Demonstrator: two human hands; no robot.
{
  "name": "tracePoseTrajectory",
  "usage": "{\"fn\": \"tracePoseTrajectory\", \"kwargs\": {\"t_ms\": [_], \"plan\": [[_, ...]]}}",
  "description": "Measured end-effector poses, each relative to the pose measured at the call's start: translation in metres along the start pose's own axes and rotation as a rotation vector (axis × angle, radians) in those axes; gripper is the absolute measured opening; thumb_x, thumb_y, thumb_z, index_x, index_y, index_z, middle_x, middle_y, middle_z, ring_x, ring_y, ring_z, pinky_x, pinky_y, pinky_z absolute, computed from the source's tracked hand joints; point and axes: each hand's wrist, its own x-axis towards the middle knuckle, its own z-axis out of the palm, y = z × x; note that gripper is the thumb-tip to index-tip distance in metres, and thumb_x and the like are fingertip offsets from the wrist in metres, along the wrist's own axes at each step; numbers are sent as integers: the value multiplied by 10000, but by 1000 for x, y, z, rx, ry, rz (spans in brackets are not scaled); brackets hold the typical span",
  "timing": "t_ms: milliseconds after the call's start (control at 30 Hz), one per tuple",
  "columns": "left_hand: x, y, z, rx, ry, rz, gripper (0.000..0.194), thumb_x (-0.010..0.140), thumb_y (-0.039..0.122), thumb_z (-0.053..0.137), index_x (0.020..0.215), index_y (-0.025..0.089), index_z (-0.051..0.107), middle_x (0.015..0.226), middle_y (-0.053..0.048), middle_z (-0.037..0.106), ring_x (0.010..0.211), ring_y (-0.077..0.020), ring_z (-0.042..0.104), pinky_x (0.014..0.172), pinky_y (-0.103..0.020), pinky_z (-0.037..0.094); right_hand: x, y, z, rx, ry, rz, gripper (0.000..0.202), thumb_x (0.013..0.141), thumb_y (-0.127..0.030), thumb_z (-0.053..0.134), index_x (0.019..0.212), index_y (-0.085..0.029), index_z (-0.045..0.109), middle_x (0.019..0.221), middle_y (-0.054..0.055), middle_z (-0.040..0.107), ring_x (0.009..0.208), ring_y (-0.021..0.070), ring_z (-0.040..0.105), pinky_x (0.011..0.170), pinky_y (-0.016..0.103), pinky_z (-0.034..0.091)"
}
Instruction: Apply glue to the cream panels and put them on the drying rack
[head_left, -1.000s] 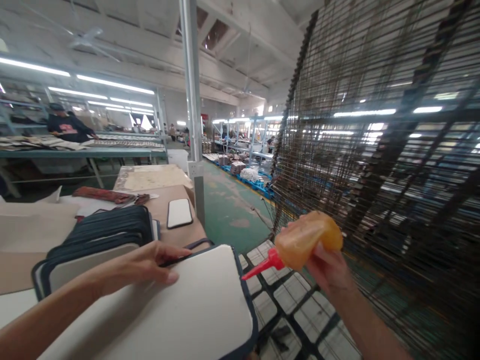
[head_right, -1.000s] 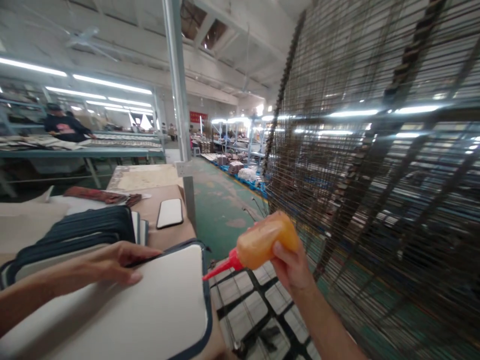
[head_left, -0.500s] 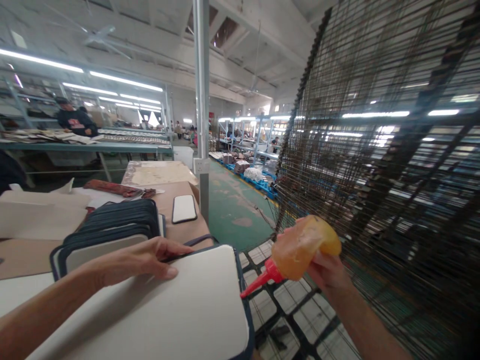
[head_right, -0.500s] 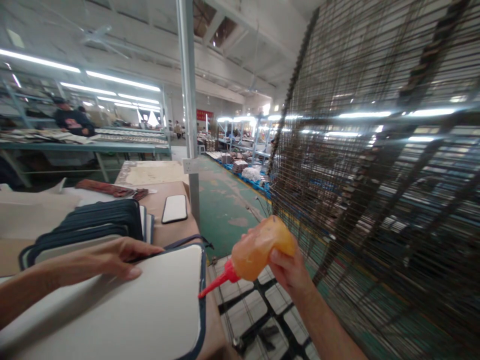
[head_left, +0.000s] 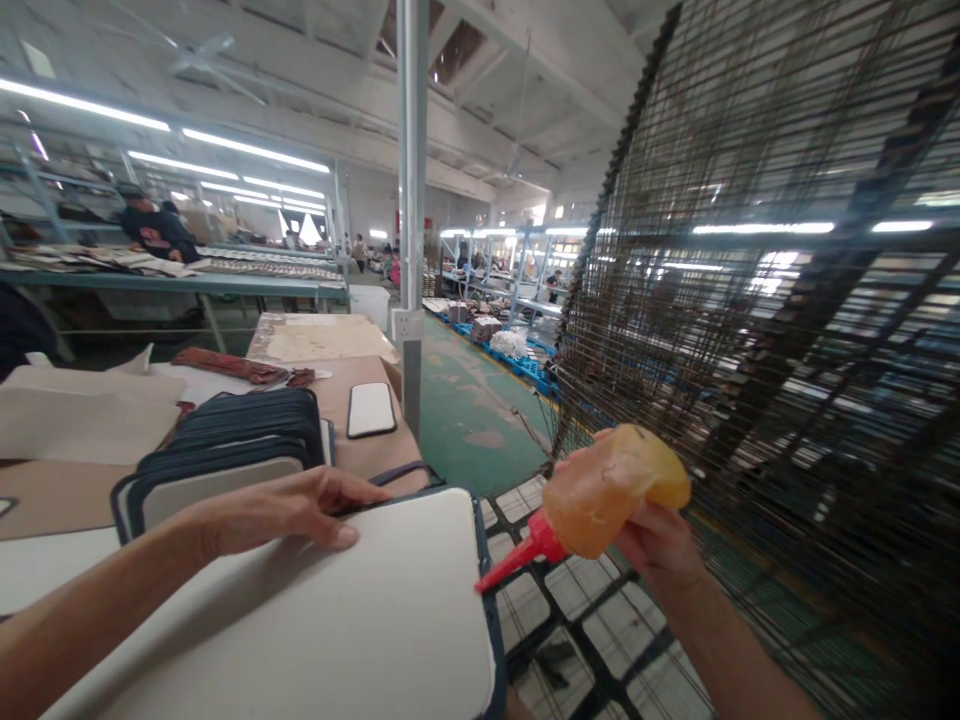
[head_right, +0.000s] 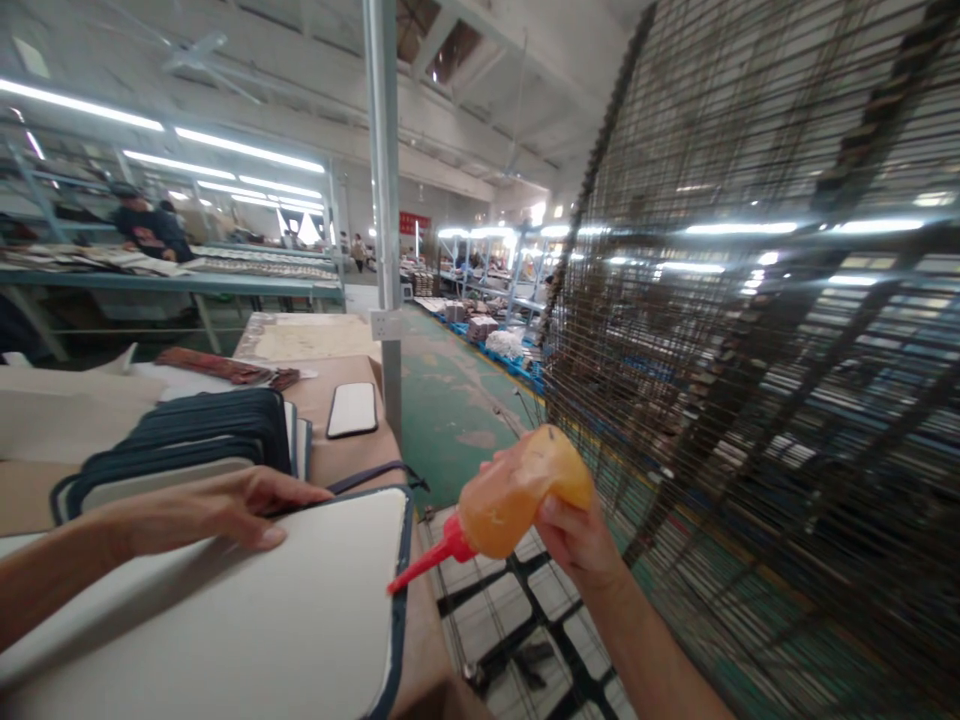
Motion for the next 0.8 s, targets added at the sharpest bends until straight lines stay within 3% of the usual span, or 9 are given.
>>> {"fn": "tracePoseTrajectory", "kwargs": {"t_ms": [433, 633, 800], "plan": [[-7, 1, 2, -10, 40, -6, 532, 701, 301, 691, 1219, 181, 658, 1083, -92, 719, 970, -327, 669, 774, -327, 537, -9, -1, 4, -12, -3, 79, 566, 560, -395, 797, 1091, -293, 628, 1022, 71, 722, 1082, 344, 626, 938, 513, 482], [-4, -9, 1, -33, 157, -22, 624, 626, 322, 683, 1215, 120, 648, 1020, -103, 734, 860, -305, 696, 694, -291, 537, -13, 4, -2, 26, -23, 102, 579, 580, -394, 797, 1121, -299, 612, 1002, 71, 723, 1033, 338, 649, 926, 513, 496], [-4, -15, -5, -44, 101, -37, 638, 649, 309, 680, 1253, 115, 614, 1058, -106, 725, 895, -289, 690, 741, -283, 530, -17, 9, -11, 35, 79, -7, 626, 528, -374, 849, 1103, -335, 603, 934, 23, 718, 909, 295, 686, 782, 427, 580]]}}
